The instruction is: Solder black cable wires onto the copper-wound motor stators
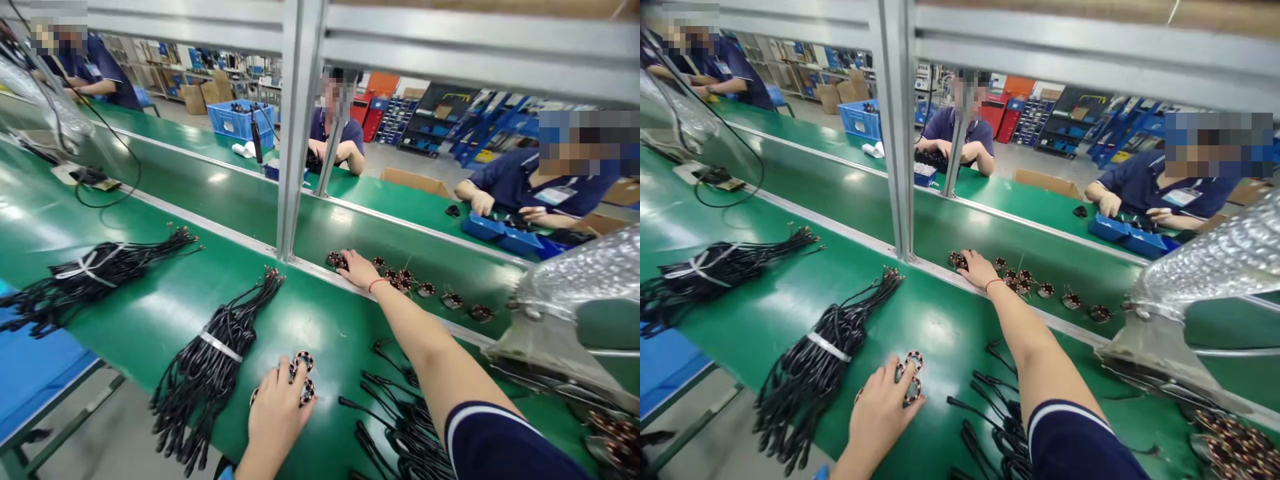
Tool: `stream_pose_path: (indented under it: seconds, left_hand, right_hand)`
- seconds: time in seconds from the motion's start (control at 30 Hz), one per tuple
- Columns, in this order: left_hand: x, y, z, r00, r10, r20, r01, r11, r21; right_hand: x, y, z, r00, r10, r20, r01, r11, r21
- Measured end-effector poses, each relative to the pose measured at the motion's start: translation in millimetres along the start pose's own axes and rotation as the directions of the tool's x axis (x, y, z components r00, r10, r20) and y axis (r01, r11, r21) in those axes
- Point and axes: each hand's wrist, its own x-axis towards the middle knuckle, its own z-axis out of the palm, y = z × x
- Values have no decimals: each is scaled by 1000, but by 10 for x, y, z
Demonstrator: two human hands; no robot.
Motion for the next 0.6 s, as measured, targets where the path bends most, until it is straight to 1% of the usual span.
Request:
stream_pose_path:
  seconds: [0.1,0.2,0.27,0.33,0.43,0.47,0.5,0.57,0.6]
  left_hand:
    - [41,-16,-39,996,35,84,-30,998,-58]
    - [101,-31,-74,978,51,201,-23,990,-141]
    - [163,-36,-90,955,77,287,-20,980,-199]
    - [258,-36,-98,921,140,362,-45,965,-258]
    - [465,-40,-107,877,224,426,-81,941,-328]
    - [545,-44,-116,861,229,455,-64,935,-350]
    - [626,-51,-131,842,219,493,-23,928,-372]
    - [781,-79,-184,792,180,583,113,896,-430]
    - [850,-107,-223,764,157,625,209,857,-471]
  right_hand:
    - [17,-179,-99,999,-5,48,6,1000,-10]
    - [109,-292,-99,997,13,81,-11,1000,-24]
    - [184,-337,-41,996,39,83,-36,999,-29]
    - [256,-370,43,995,68,68,-66,997,-29]
    - [362,-405,158,994,104,24,-103,994,-23]
    - [398,-412,187,995,99,21,-98,995,-19]
    - [434,-418,209,996,92,18,-92,996,-13]
    - [500,-421,243,996,90,10,-90,996,1]
    - [531,-420,258,996,94,4,-94,995,10]
